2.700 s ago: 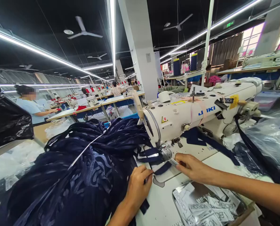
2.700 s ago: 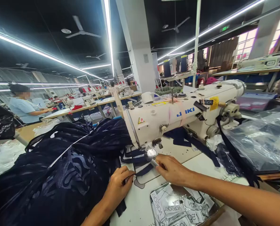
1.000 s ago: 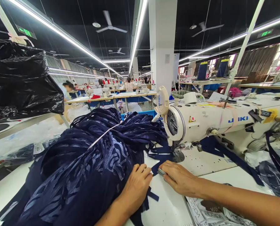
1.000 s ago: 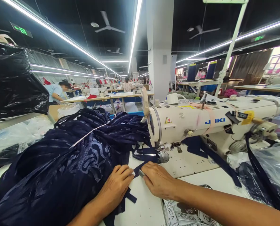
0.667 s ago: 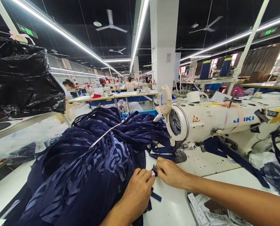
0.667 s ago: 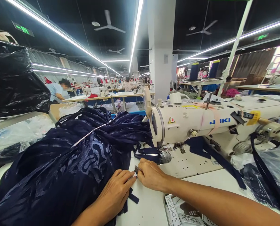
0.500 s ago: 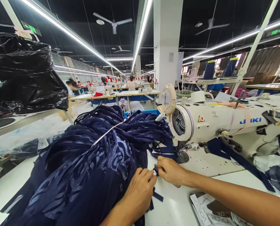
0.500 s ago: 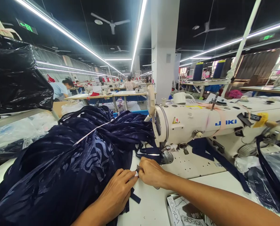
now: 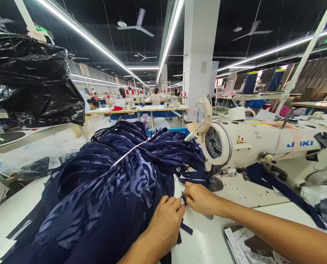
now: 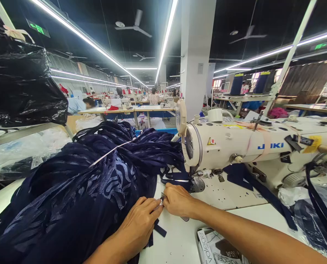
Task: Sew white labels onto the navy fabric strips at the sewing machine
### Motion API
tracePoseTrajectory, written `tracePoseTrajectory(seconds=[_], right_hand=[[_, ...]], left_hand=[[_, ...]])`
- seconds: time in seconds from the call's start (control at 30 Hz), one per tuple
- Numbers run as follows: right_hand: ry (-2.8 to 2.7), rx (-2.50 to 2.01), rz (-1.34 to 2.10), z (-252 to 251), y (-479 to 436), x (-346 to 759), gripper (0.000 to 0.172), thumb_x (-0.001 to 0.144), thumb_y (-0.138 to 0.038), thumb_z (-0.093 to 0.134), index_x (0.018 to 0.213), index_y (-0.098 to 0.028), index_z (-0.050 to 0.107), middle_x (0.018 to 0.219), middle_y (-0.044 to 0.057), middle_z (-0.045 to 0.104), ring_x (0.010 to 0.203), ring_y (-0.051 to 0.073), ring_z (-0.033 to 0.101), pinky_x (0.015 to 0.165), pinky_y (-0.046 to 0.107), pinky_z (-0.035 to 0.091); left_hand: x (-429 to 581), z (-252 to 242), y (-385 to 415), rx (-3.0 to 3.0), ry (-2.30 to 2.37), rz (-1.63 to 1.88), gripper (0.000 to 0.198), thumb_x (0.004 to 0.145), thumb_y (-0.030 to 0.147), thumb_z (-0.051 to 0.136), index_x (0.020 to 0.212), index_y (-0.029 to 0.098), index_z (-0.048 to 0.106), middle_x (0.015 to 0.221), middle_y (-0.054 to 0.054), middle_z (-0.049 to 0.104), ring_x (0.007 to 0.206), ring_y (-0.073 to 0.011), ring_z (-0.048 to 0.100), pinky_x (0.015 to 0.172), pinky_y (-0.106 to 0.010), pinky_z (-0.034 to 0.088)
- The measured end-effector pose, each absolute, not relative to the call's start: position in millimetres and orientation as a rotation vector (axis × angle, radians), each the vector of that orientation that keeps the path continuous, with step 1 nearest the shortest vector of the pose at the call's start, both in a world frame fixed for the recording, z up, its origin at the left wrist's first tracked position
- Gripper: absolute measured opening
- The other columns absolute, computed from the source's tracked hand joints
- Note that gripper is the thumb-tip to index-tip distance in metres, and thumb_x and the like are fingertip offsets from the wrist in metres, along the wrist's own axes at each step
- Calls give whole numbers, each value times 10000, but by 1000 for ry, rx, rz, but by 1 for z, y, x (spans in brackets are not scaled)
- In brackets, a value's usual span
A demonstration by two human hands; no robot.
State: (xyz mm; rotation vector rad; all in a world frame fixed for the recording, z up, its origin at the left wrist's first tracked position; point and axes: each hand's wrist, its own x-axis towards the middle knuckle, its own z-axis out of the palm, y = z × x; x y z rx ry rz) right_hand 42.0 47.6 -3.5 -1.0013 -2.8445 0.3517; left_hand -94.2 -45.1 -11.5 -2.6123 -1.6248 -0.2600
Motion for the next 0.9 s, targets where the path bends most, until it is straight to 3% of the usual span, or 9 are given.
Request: tracePoseTrajectory(seconds=[0.3, 0.6, 0.9], right_hand=[[-2920, -972, 305, -2, 45, 45, 159, 729, -117, 393, 604, -147, 487, 768, 30, 532, 604, 120, 468, 559, 254, 269], [-2975, -925, 467, 6, 51, 46, 179, 707, -131, 397, 529, -152, 409, 715, 31, 537, 635, 129, 470, 578, 244, 284], [-2876, -1046, 352, -5, 50, 42, 179, 730, -118, 391, 608, -137, 520, 735, 46, 561, 619, 127, 484, 542, 244, 265]], left_hand=[[-92, -7, -45, -2613, -1662, -141, 251, 772, 111, 441, 1002, 130, 542, 1026, -73, 584, 928, -206, 515, 786, -361, 386], [-92, -9, -45, -2606, -1661, -125, 290, 749, 84, 451, 1023, 134, 532, 1049, -85, 571, 931, -205, 513, 792, -355, 382], [-91, -6, -46, -2611, -1671, -118, 282, 722, 65, 449, 984, 112, 542, 1019, -95, 576, 920, -216, 514, 777, -363, 389]])
